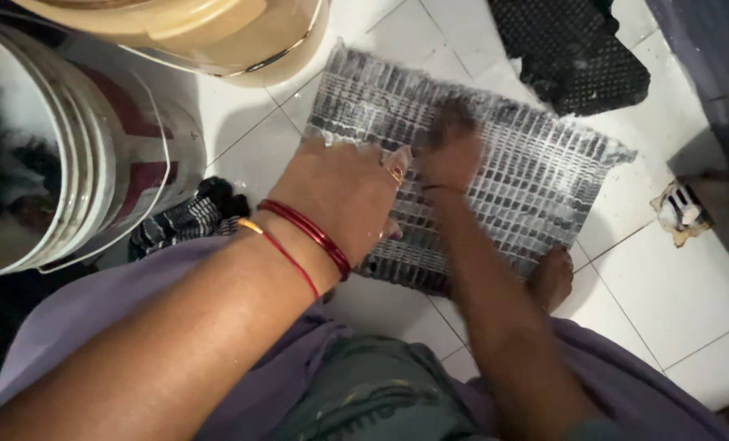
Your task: The person scrubs a small black and white checkered rug on a tiled floor using a dark scrubbing tool. They repeatedly rub the rug's surface and then pour water from a blue plastic cup to rinse the area.
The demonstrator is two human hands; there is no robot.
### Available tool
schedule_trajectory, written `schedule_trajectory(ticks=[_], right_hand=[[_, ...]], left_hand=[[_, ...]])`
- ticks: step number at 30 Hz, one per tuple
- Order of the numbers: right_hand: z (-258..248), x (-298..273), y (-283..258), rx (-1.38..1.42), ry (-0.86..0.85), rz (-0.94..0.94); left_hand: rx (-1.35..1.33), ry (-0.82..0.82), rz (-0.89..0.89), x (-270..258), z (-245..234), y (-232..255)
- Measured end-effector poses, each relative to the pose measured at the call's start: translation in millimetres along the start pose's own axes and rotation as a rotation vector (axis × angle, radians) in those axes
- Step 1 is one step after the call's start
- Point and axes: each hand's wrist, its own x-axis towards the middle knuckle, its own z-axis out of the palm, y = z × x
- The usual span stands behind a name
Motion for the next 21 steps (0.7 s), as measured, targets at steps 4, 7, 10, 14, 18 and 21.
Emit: schedule_trajectory(ticks=[4, 7, 10, 14, 18, 21], right_hand=[[10, -20, -30, -0.008, -0.265, -0.472], [-31, 32, 79, -0.188, 0.070, -0.392], [-77, 43, 122, -0.065, 0.066, 0.341], [-54, 61, 63, 0.379, -0.025, 1.019], [-4, 20, -34, -0.042, -0.311, 0.076], [2, 2, -52, -0.009, -0.246, -0.265]], left_hand=[[-0.014, 0.002, 0.027, 10, 4, 3], [-0.036, -0.032, 0.006, 5, 9, -10], [-0.004, 0.033, -0.023, 0, 12, -19], [0.077, 0.139, 0.001, 0, 14, -12], [0.039, -0.064, 0.027, 8, 12, 2], [0.039, -0.038, 0.034, 10, 11, 2]])
